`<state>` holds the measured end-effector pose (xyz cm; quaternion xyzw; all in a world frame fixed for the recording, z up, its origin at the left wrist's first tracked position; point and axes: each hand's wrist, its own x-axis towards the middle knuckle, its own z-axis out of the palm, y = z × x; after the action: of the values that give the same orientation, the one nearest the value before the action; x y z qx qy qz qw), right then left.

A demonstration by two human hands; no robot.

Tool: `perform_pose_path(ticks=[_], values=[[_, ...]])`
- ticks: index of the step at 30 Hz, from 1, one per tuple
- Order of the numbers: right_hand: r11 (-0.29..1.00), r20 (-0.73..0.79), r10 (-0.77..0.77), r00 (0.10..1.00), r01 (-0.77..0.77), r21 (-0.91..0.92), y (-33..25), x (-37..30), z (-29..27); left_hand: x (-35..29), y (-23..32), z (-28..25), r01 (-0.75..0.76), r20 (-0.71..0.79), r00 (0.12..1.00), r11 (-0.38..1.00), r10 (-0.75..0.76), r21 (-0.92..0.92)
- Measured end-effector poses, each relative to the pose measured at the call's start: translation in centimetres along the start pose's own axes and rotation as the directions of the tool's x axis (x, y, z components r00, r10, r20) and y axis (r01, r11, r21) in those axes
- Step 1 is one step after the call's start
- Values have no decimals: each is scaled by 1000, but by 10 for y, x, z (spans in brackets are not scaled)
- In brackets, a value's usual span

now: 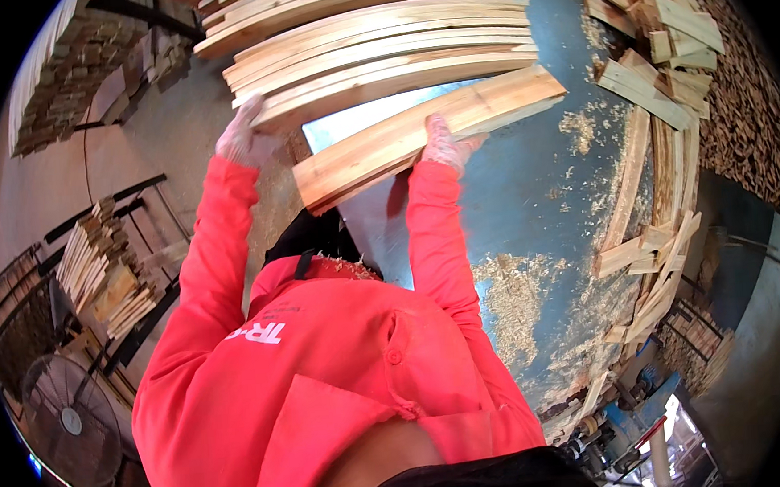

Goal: The person picks up thin wooden planks from a pile on a metal table and stacks them neatly. They repeatedly pick up individual planks or small groups, align them, and place them onto a growing stack.

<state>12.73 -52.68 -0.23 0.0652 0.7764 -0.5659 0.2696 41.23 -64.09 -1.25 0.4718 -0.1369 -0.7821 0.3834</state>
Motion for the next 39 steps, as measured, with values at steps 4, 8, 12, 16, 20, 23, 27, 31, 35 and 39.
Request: perform_pose_path(ticks=[4, 8, 12, 16, 20, 23, 27, 31, 35, 39], values=[[994, -2, -45, 999, 44, -104, -13, -20, 6, -48, 18, -14, 17, -94, 995, 826, 44, 563], [986, 20, -42, 999, 38, 160, -8, -27, 22, -97, 36, 13, -280, 174, 952, 488, 251, 827], [982, 9, 55, 998, -56, 180, -4, -21, 31, -123, 51, 63, -559, 519, 829, -332, -208, 760], [988, 5, 134, 991, -134, 77, -3, -15, 35, -130, 81, 113, -236, 103, 915, -308, -391, 922], [987, 17, 156, 988, -155, -34, -5, -10, 64, -189, 135, 112, -215, 225, 853, 75, -470, 974], [964, 40, 204, 978, -194, -181, -11, -4, 88, -213, 124, 91, -236, 301, 839, 194, -454, 952], [996, 20, -12, 1000, 10, 87, -10, -2, 55, -180, 77, 91, -489, 451, 812, -11, -372, 872], [992, 57, 25, 998, -32, 125, 5, -11, -46, -130, 15, 113, -585, 436, 797, -352, -418, 731], [991, -55, 78, 995, -83, -102, 0, -18, -72, -97, -54, 97, -697, 393, 715, -537, -578, 476], [813, -9, 59, 998, -53, -580, -25, -28, -33, -62, -56, 54, -693, 563, 655, -103, -504, 714]])
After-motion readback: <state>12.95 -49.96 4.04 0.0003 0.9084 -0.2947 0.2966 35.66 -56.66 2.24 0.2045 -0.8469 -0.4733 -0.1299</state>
